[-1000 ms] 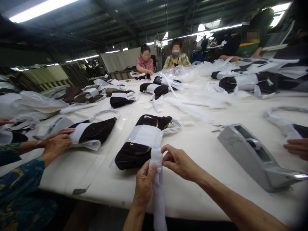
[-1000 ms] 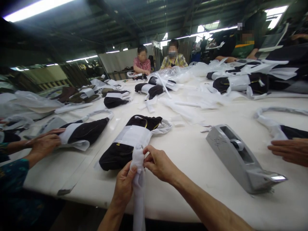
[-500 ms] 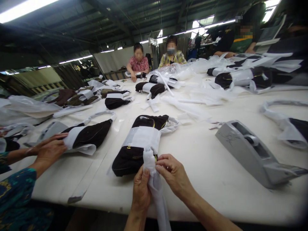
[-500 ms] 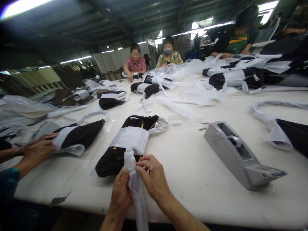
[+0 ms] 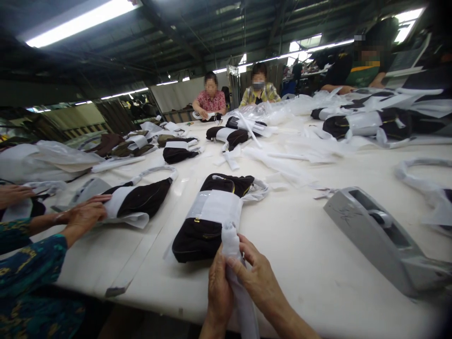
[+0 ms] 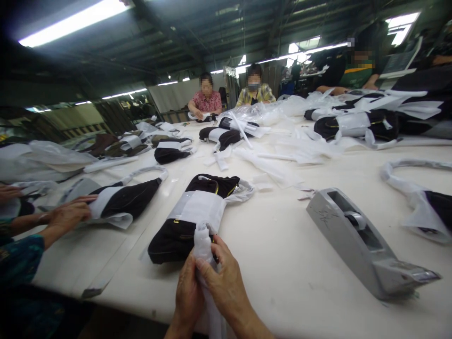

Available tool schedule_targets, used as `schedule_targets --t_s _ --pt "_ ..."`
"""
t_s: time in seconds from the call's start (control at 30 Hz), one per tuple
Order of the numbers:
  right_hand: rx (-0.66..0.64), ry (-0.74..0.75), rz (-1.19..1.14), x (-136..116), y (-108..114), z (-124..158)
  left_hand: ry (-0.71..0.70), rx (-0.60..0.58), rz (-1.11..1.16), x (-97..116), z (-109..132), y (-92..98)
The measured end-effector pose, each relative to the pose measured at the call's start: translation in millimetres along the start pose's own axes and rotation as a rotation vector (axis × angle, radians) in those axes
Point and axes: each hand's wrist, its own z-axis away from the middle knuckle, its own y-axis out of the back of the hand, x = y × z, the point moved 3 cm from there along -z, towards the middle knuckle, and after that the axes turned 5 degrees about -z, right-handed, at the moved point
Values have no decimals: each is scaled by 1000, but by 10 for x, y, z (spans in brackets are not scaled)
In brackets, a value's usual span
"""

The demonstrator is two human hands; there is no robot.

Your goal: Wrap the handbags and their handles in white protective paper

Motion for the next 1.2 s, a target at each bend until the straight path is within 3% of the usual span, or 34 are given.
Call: schedule_targets --t_s 0.23,0.33,0.4,0.43,0.53,0.6,0.67,0.77,0.87,0.93,1.0,1.07,1.13,1.2 --pt "63 5 -107 63 -79 37 0 85 -151 -22 30 -28" --pt "62 -10 -196 119 -12 56 -44 -60 -292 173 69 -109" --pt "60 -37 -249 160 78 71 -201 -163 -493 433 28 -107" --pt "62 -60 -279 180 127 77 -320 -180 -618 588 -32 -75" --pt "62 -137 -379 227 240 89 -660 -52 -941 1012 -373 138" --pt "38 -155 -415 237 297 88 -725 -116 -1113 1123 -649 270" --pt "-6 -147 -426 227 385 77 -665 -299 -1212 1087 -811 359" --pt "-107 -161 -413 154 648 29 -600 -394 -1327 934 -636 426" --pt "-187 -221 -336 -29 1027 -91 -601 -429 -1424 778 -96 419" --pt "-219 -244 -275 -195 1242 -222 -659 -544 -1431 739 247 373" --pt "-313 -274 -190 -328 1352 -371 -739 -620 -1347 806 412 335" --pt "-427 -295 -109 -366 1377 -518 -786 -552 -1280 938 351 346" --pt "-498 -324 -61 -282 1385 -657 -761 -340 -1371 1023 145 411" --pt "-506 -377 -43 -109 1425 -789 -678 -282 -1493 962 -31 465"
